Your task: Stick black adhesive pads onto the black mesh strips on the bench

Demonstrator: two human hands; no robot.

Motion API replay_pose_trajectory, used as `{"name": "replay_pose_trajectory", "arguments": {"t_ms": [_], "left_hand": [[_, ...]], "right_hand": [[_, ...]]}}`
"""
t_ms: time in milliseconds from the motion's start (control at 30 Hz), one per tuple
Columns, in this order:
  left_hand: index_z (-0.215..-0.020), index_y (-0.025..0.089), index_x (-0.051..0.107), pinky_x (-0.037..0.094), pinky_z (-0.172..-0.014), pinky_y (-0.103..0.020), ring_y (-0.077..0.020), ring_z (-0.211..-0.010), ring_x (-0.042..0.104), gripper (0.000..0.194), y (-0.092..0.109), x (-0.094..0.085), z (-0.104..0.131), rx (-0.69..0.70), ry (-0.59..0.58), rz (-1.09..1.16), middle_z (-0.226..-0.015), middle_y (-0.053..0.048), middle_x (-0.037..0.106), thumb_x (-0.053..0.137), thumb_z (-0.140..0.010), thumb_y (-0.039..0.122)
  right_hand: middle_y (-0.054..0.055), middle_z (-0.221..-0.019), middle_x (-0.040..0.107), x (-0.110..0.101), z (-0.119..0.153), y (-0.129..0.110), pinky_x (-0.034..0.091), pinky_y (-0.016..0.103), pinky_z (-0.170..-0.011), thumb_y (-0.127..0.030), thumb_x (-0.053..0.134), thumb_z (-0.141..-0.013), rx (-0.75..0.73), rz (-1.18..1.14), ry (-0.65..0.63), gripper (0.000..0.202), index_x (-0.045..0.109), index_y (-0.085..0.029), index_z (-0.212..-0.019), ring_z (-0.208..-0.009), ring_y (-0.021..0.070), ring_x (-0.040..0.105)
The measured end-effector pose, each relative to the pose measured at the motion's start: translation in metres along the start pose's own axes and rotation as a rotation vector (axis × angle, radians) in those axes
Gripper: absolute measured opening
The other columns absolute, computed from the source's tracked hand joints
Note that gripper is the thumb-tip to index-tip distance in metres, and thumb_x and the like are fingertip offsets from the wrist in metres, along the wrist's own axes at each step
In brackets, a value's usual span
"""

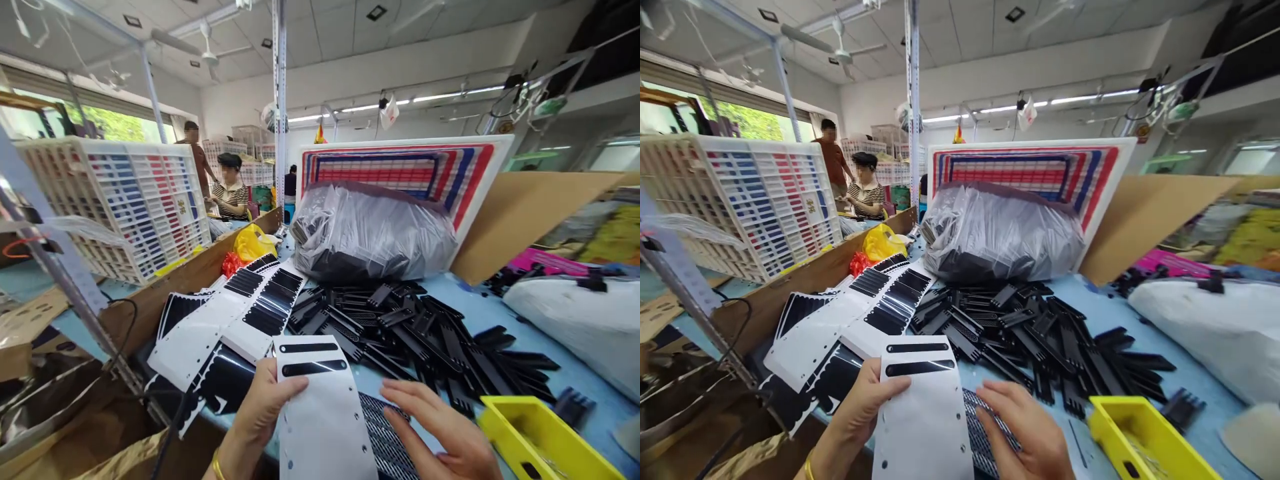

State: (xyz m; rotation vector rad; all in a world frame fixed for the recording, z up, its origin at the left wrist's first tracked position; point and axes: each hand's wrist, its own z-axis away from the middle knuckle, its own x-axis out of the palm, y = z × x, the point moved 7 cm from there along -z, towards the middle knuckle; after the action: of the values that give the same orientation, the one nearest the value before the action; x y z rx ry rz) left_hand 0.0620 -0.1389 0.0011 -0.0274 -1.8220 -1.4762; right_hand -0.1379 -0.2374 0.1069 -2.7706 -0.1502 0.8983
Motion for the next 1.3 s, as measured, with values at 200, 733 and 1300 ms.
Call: {"name": "replay_pose_trajectory", "arguments": {"t_ms": [200,733,1300], "left_hand": [[-0.098,0.010,0.076,0.049,-0.069,-0.027,-0.0229,-0.076,0.067,0.049,-0.022,0.038,0.024,-0.101,-0.206,0.024,-0.082,-0.010,0.074,0.087,-0.058,0.036],[-0.060,0.011,0.065,0.031,-0.056,-0.021,-0.0096,-0.057,0.040,0.036,-0.040,0.027,0.036,-0.129,-0.011,-0.053,-0.059,-0.001,0.052,0.081,-0.063,0.044],[-0.060,0.012,0.066,0.026,-0.054,-0.023,-0.0102,-0.056,0.038,0.035,-0.054,0.030,0.044,-0.154,-0.068,-0.155,-0.057,0.000,0.048,0.077,-0.066,0.045]], "right_hand": [[0.011,-0.098,0.074,0.027,-0.019,-0.046,0.060,0.035,-0.076,-0.014,0.061,-0.084,-0.198,0.094,-0.058,0.020,0.071,-0.018,-0.101,-0.089,0.0242,0.071],[0.009,-0.094,0.075,0.053,0.028,-0.029,0.061,0.029,-0.071,-0.015,0.057,-0.085,-0.003,-0.041,-0.127,0.027,0.068,-0.019,-0.110,-0.082,0.0224,0.072],[0.006,-0.068,0.072,0.077,0.036,0.006,0.056,0.024,-0.056,-0.049,0.064,-0.083,0.693,-0.502,-0.272,0.037,0.076,-0.015,-0.077,-0.062,0.0198,0.067]]}}
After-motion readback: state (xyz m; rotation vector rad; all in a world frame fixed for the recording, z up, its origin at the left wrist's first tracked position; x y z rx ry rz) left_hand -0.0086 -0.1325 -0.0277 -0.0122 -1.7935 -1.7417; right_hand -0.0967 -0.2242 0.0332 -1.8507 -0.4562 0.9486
